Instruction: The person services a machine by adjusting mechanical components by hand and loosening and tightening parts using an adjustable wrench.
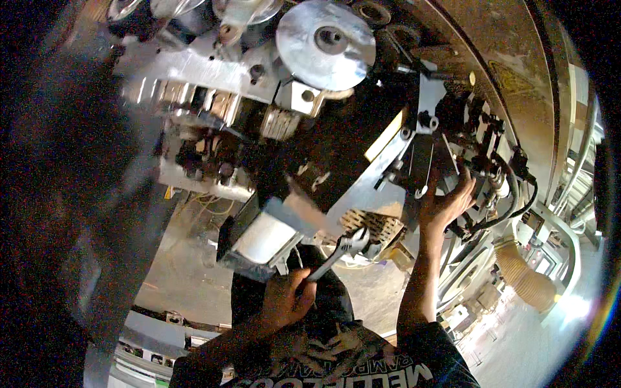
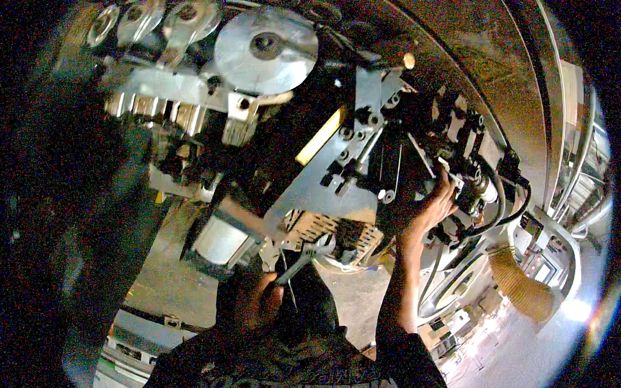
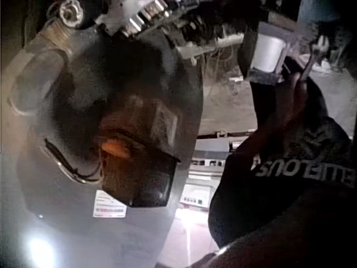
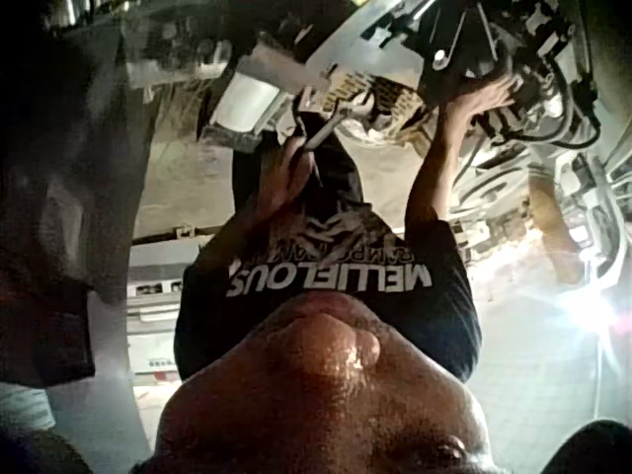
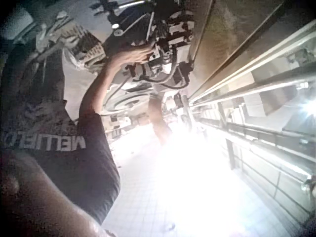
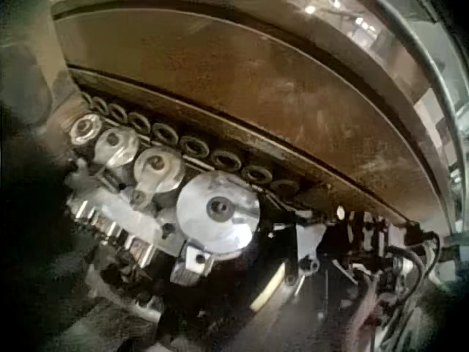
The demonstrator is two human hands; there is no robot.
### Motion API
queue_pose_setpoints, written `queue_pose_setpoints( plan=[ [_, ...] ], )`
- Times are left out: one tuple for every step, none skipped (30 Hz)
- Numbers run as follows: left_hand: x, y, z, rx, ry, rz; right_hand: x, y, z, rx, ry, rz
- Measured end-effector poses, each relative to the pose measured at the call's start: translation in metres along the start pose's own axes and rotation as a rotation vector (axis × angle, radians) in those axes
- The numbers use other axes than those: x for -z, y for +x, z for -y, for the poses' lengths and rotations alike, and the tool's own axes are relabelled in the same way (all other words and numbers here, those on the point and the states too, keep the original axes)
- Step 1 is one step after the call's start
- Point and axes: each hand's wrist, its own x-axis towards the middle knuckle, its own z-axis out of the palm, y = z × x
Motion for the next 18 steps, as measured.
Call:
queue_pose_setpoints(
  plan=[
    [0.003,0.01,-0.004,0.065,-0.049,0.064,0.006,0.001,0.005,0.011,0.051,0.011],
    [0.002,0.01,-0.003,0.069,-0.046,0.054,0.013,0.005,0.013,0.024,0.107,0.023],
    [-0.001,0.008,0.0,0.074,-0.008,0.035,0.016,0.007,0.018,0.058,0.119,0.0],
    [-0.005,0.004,0.001,0.079,0.028,0.017,0.022,0.005,0.021,0.065,0.126,0.002],
    [-0.008,-0.002,0.001,0.116,-0.014,0.001,0.03,0.003,0.024,0.128,0.217,-0.05],
    [-0.01,-0.009,0.002,0.116,-0.018,-0.005,0.038,0.001,0.026,0.19,0.308,-0.102],
    [-0.013,-0.016,0.003,0.093,-0.035,-0.003,0.048,-0.006,0.024,0.266,0.3,-0.14],
    [-0.015,-0.02,0.005,0.067,-0.054,0.0,0.063,-0.01,0.029,0.263,0.352,-0.155],
    [-0.018,-0.025,0.007,0.067,-0.055,-0.009,0.072,-0.006,0.032,0.277,0.429,-0.184],
    [-0.021,-0.029,0.007,0.027,-0.049,-0.049,0.083,0.0,0.036,0.292,0.507,-0.213],
    [-0.023,-0.033,0.006,-0.008,-0.041,-0.09,0.097,0.015,0.052,0.323,0.512,-0.238],
    [-0.024,-0.036,0.006,-0.007,-0.043,-0.098,0.109,0.032,0.073,0.344,0.555,-0.247],
    [-0.024,-0.037,0.006,0.041,-0.059,-0.044,0.123,0.053,0.097,0.479,0.393,-0.291],
    [-0.025,-0.036,0.007,0.084,-0.079,0.013,0.13,0.069,0.121,0.552,0.413,-0.258],
    [-0.025,-0.034,0.004,0.082,-0.082,0.004,0.134,0.087,0.141,0.65,0.331,-0.187],
    [-0.025,-0.031,-0.002,0.013,-0.058,-0.03,0.136,0.105,0.161,0.814,0.211,-0.22],
    [-0.024,-0.031,-0.007,-0.051,-0.025,-0.067,0.127,0.118,0.168,0.879,0.074,-0.218],
    [-0.023,-0.032,-0.011,-0.057,-0.028,-0.068,0.129,0.131,0.179,0.978,-0.084,-0.156]
  ],
)
